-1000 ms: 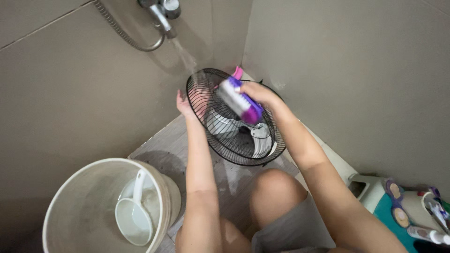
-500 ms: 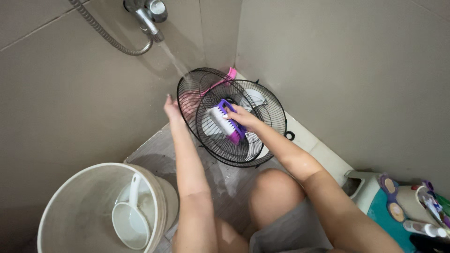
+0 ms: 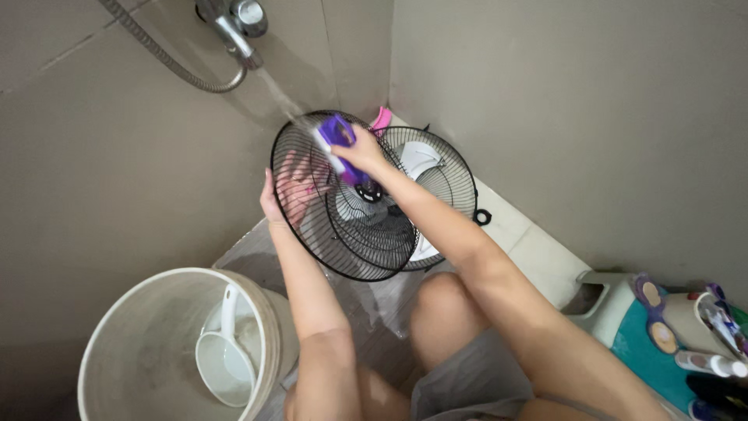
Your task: The person cleans fan components in a bathroom by rinsing them under running water and scrubbing the grills and blades with a purple brush.
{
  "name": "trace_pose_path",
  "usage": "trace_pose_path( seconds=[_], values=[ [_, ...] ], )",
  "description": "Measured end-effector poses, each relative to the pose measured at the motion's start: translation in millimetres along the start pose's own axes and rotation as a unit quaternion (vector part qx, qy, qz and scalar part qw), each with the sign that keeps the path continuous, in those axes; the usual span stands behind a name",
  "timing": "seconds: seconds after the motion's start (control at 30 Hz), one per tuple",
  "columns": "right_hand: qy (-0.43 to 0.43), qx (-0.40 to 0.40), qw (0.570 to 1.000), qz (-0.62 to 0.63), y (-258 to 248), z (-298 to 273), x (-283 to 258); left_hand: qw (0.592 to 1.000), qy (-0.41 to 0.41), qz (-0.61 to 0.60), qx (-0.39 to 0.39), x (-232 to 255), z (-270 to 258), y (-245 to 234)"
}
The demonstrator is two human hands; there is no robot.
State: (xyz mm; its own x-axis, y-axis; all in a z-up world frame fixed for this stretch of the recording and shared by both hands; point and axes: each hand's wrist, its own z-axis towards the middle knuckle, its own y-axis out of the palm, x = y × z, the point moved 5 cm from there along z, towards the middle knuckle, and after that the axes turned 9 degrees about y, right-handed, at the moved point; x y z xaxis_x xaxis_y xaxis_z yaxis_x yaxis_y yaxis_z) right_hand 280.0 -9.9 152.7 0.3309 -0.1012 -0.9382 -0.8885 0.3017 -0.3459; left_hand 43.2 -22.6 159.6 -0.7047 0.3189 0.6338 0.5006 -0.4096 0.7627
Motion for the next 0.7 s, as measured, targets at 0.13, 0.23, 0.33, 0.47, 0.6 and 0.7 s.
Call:
trace_pose_path(
  seconds=[0.13,0.23,0.33,0.47,0.6,0.7],
  values=[
    [-0.097,0.032,0.993,-0.052,-0.1,7.7,-31.7,0.965,-0.014,0.199,0.170,5.0,8.3,-49.6],
    [-0.159,0.004,0.986,-0.046,3.5,-0.8,-61.3,0.901,-0.086,0.319,0.280,-3.5,11.3,-103.4],
    [-0.167,-0.025,0.981,-0.091,15.2,-2.2,-79.6,0.782,0.018,0.529,0.330,-3.4,24.6,-145.7],
    [-0.195,-0.064,0.979,-0.012,22.9,-3.1,-81.8,0.659,0.077,0.651,0.370,-1.5,21.3,-163.2],
    [-0.244,-0.100,0.964,-0.028,22.9,-33.3,-53.1,0.664,0.072,0.639,0.382,1.3,13.8,-163.0],
    [-0.288,-0.128,0.935,-0.163,23.0,-70.6,-10.2,0.652,0.074,0.652,0.379,-0.1,12.2,-167.7]
  ],
)
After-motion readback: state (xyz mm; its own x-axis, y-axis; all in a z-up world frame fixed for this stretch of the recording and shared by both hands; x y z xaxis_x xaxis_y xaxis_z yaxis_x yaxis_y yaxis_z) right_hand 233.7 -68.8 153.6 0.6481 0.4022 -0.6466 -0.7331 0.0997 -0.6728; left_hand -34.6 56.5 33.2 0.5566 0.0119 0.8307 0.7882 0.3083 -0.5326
